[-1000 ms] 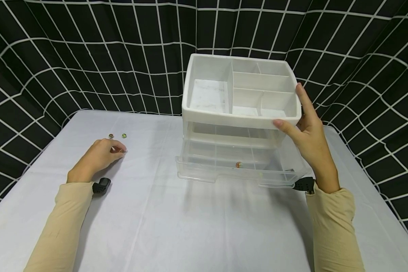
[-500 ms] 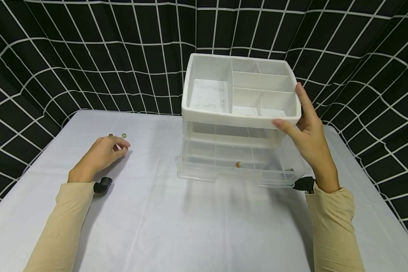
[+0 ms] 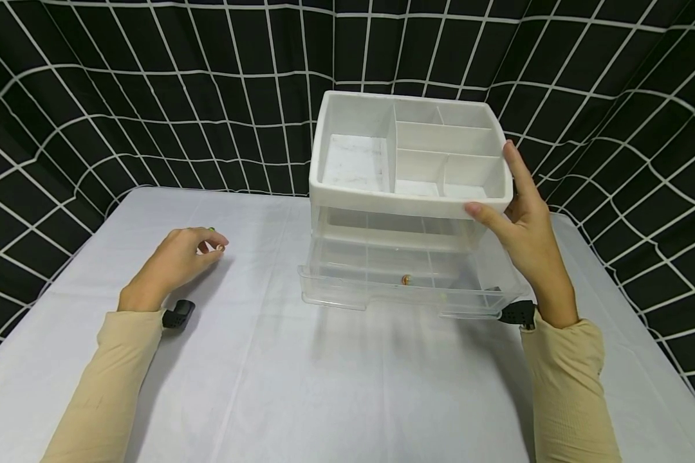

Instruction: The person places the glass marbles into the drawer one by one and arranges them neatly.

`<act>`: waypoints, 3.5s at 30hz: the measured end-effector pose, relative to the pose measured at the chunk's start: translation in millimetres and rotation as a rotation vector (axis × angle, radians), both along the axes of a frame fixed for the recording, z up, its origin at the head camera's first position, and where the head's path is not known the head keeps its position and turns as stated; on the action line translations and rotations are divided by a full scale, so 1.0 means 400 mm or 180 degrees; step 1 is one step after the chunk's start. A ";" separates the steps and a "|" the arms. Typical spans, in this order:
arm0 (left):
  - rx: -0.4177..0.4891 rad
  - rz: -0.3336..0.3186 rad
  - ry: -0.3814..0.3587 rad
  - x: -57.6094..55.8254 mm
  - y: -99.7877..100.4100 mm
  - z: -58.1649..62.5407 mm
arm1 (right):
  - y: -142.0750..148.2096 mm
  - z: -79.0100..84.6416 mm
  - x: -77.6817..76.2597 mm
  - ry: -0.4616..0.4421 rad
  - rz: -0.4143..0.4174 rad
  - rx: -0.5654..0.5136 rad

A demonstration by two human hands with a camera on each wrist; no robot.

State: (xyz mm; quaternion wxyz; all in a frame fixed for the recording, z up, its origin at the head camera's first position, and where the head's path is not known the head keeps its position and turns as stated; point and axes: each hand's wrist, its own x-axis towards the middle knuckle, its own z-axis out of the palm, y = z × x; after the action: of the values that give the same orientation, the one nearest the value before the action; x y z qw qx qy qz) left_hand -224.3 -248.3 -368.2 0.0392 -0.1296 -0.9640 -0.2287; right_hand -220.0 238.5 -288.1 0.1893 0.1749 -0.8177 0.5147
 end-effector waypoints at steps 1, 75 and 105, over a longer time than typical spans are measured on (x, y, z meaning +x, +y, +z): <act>0.0008 0.0000 -0.0002 0.001 0.002 0.002 | 0.000 0.000 0.000 0.0003 -0.0003 0.0006; 0.0599 -0.0545 0.1384 0.074 0.111 0.101 | 0.003 -0.003 -0.001 -0.0021 -0.0020 0.0057; 0.0658 -0.0727 0.1779 0.115 0.162 0.140 | 0.001 -0.002 -0.001 -0.0004 0.0034 0.0010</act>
State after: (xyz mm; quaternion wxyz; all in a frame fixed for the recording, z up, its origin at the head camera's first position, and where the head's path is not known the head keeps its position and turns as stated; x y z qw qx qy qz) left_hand -178.3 -183.5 -312.3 0.2896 -0.2902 -0.8668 -0.2839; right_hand -220.3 238.8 -289.1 0.1858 0.1793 -0.8176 0.5146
